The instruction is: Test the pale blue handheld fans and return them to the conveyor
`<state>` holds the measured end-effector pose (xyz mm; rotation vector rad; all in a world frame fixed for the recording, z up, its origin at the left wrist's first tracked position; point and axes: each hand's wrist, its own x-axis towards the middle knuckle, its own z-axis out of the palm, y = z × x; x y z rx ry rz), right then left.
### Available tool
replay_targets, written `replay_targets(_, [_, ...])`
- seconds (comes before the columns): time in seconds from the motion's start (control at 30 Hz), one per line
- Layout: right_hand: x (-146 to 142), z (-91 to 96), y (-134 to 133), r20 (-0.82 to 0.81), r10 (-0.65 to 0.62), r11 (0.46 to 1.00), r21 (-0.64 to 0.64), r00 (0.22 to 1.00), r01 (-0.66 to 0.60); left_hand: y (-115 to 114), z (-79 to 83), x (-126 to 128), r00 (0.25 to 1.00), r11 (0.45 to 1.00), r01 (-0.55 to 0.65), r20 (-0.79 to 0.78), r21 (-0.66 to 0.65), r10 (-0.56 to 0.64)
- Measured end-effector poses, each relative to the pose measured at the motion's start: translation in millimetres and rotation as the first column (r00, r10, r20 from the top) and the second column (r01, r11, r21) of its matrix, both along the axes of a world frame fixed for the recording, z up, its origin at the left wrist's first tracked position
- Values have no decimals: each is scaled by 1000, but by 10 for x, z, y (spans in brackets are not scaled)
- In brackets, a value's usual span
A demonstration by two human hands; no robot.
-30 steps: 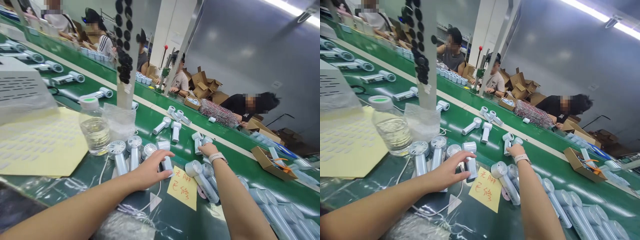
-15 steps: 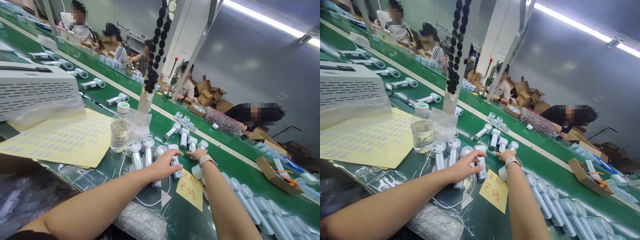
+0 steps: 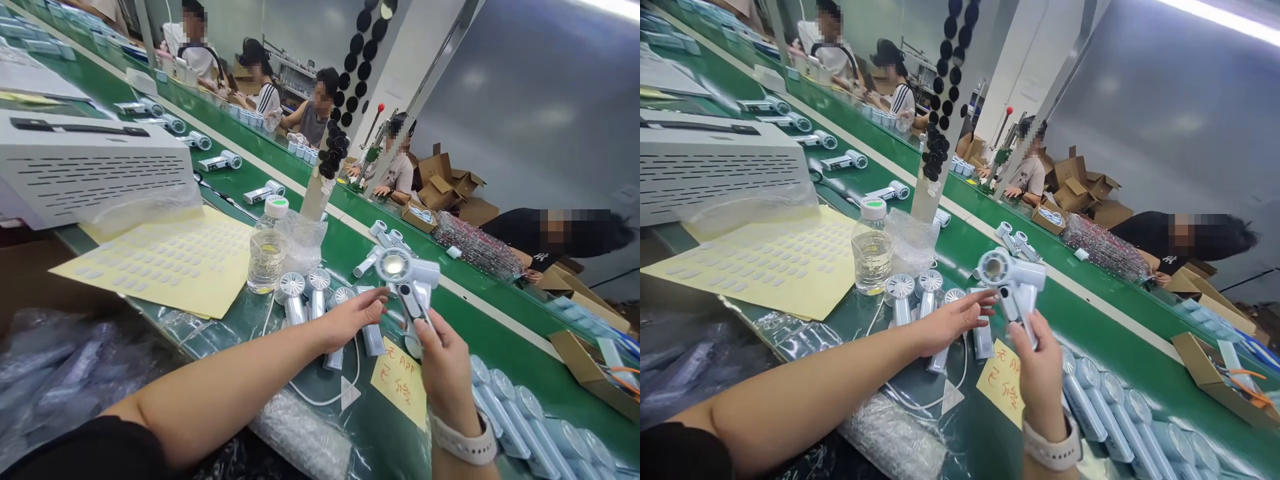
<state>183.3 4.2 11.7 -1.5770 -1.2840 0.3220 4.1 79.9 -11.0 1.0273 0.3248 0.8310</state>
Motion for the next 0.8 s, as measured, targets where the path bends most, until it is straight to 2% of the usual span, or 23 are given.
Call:
replay_targets(0.1, [-372, -115, -96, -193, 138, 990, 10, 971, -139, 12, 22, -28, 979, 995, 79, 191, -63, -66])
replay_targets(0.17, [-476, -138, -76, -390, 248, 968, 70, 887, -240, 39, 25, -50, 962, 986, 115, 259, -122, -81])
replay_targets(0.2, [-489, -137, -61, -504, 273, 961, 114, 819, -250, 57, 23, -56, 957, 978, 134, 277, -162, -86])
replay_targets(0.27, [-474, -122, -48, -713, 271, 963, 191, 646, -192, 90, 22, -58, 956, 958, 155, 282, -242, -83])
replay_targets(0.33, [-462, -104, -67, -843, 281, 960, 239, 459, -148, 104, 33, -55, 962, 949, 164, 257, -270, -93])
replay_targets(0.4, [-496, -103, -102, -894, 324, 938, 261, 309, -227, 91, 63, -64, 962, 953, 185, 241, -242, -125])
replay_targets(0.43, [-531, -113, -116, -904, 334, 920, 250, 269, -300, 76, 85, -76, 960, 953, 200, 241, -227, -143])
replay_targets(0.47, [-572, -131, -123, -906, 330, 901, 220, 265, -373, 58, 110, -94, 957, 952, 212, 244, -222, -156])
replay_targets(0.5, [-613, -154, -120, -901, 316, 888, 170, 298, -426, 42, 137, -115, 957, 950, 215, 244, -228, -158])
replay_targets(0.53, [-647, -181, -108, -883, 290, 890, 108, 368, -442, 29, 162, -137, 959, 950, 201, 244, -238, -141])
replay_targets(0.6, [-676, -234, -59, -800, 199, 939, -10, 566, -345, 16, 205, -172, 969, 955, 144, 233, -258, -83])
replay_targets(0.67, [-655, -277, 2, -710, 92, 978, -68, 698, -198, 10, 228, -173, 977, 960, 96, 210, -262, -41])
replay_targets(0.73, [-628, -310, 50, -685, 40, 982, -107, 727, -155, -12, 222, -132, 988, 958, 72, 149, -277, -31])
replay_targets(0.8, [-641, -340, 73, -710, 31, 968, -153, 703, -198, -61, 187, -63, 999, 953, 4, 41, -302, 8])
